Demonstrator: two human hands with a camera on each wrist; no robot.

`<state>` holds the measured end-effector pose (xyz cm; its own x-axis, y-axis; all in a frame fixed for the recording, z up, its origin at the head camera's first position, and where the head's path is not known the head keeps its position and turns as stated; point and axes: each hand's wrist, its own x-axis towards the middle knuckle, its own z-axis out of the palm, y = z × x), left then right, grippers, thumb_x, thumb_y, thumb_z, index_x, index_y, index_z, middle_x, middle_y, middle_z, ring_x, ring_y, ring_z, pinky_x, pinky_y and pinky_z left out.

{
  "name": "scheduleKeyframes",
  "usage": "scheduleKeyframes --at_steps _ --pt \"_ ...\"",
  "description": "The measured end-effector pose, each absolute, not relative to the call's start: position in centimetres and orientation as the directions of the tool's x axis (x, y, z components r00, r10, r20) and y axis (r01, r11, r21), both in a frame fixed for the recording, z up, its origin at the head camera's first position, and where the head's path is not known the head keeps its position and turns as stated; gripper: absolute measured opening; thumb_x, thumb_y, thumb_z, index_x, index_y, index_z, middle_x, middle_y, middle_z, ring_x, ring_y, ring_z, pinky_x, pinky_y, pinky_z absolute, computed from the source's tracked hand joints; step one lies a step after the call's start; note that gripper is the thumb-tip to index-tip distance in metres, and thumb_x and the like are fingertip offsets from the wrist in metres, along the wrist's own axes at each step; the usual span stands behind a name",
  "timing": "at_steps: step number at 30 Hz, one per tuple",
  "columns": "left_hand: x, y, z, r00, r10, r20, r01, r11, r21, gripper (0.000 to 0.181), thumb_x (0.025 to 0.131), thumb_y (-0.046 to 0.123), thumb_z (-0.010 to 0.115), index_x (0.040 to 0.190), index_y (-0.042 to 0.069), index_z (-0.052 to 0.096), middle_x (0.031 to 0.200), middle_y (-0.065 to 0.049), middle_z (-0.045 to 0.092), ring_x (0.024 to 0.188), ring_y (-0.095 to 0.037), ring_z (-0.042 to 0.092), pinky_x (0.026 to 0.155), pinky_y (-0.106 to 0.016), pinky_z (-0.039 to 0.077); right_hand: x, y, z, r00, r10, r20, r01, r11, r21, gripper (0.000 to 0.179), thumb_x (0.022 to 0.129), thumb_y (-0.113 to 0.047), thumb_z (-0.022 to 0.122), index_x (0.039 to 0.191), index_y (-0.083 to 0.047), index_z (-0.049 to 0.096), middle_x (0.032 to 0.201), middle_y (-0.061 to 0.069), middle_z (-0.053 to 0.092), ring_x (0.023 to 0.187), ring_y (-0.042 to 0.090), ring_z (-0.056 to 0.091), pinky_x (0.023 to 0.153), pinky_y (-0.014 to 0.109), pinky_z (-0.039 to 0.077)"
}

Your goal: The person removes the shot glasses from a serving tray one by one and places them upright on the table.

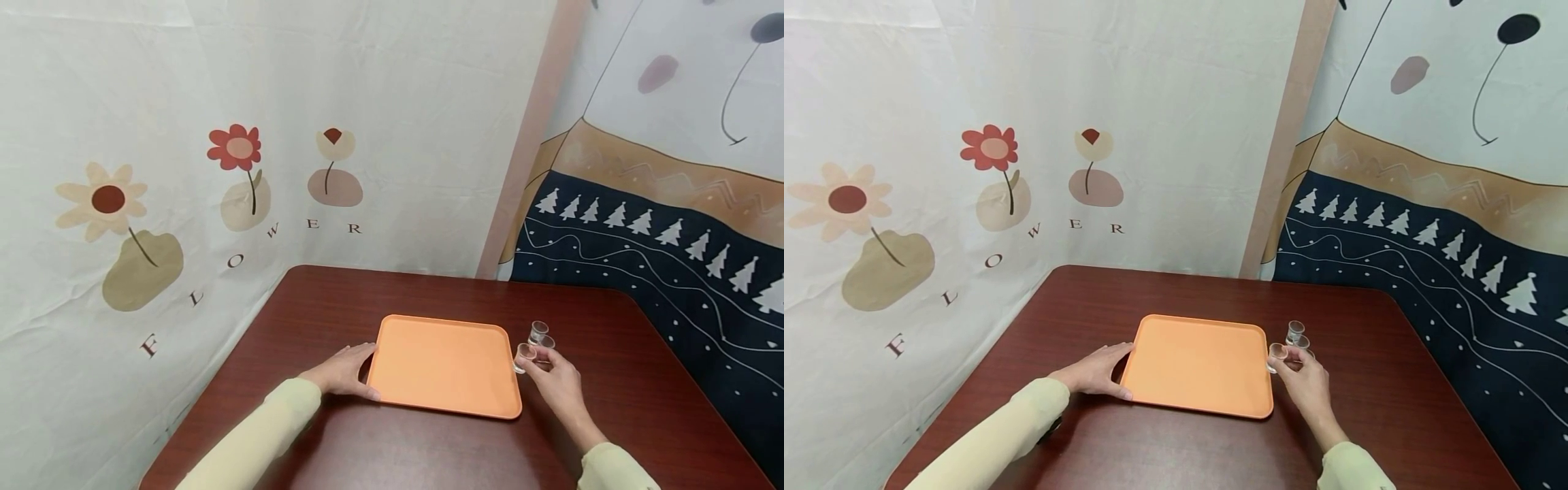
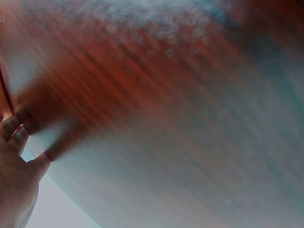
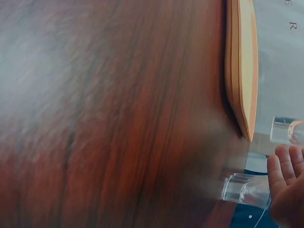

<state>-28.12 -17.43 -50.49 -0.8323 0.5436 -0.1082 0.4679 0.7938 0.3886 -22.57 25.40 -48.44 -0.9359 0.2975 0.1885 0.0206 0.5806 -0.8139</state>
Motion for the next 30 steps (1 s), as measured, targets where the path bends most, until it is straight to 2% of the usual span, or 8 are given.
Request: scheduleKeyframes --at_steps 7,15,21,30 --pt "-28.3 -17.5 -50.6 -0.832 0.544 -0.108 0.468 0.793 0.390 0.117 0.070 0.073 0.074 0.154 0.004 0.032 0.155 -0.015 0.037 0.145 -0.029 0.031 0.117 -0.052 0.020 -22.0 26.5 -48.9 -0.931 0.312 0.190 0.034 0.592 -0.805 0.045 0.083 -0.035 0.082 0.114 -0.005 0.070 0.098 0.010 0.074 0.082 0.005 0.063 0.067 0.015 0.045" --pt "-28.5 -17.7 -50.7 -0.833 0.543 -0.108 0.466 0.793 0.392 0.116 0.070 0.073 0.073 0.155 0.005 0.032 0.156 -0.015 0.036 0.145 -0.029 0.031 0.117 -0.053 0.020 -21.1 27.9 -49.4 -0.930 0.330 0.162 0.077 0.607 -0.791 0.045 0.083 -0.034 0.081 0.114 -0.003 0.068 0.103 0.014 0.073 0.081 -0.003 0.062 0.068 0.012 0.043" --pt "-28.6 -17.7 -50.8 -0.832 0.544 -0.110 0.468 0.794 0.387 0.116 0.070 0.074 0.073 0.155 0.006 0.032 0.156 -0.014 0.036 0.145 -0.027 0.030 0.118 -0.052 0.020 -20.7 28.6 -49.8 -0.919 0.361 0.162 0.104 0.615 -0.782 0.045 0.082 -0.034 0.082 0.113 -0.003 0.069 0.098 0.013 0.073 0.077 -0.004 0.059 0.066 0.014 0.042" --pt "-28.6 -17.7 -50.7 -0.826 0.554 -0.105 0.477 0.786 0.393 0.115 0.071 0.073 0.073 0.154 0.004 0.033 0.155 -0.017 0.037 0.144 -0.030 0.032 0.117 -0.053 0.022 -20.1 29.8 -50.3 -0.913 0.382 0.141 0.137 0.616 -0.776 0.051 0.083 -0.036 0.082 0.116 0.000 0.067 0.102 0.017 0.073 0.075 -0.007 0.058 0.064 0.013 0.042"
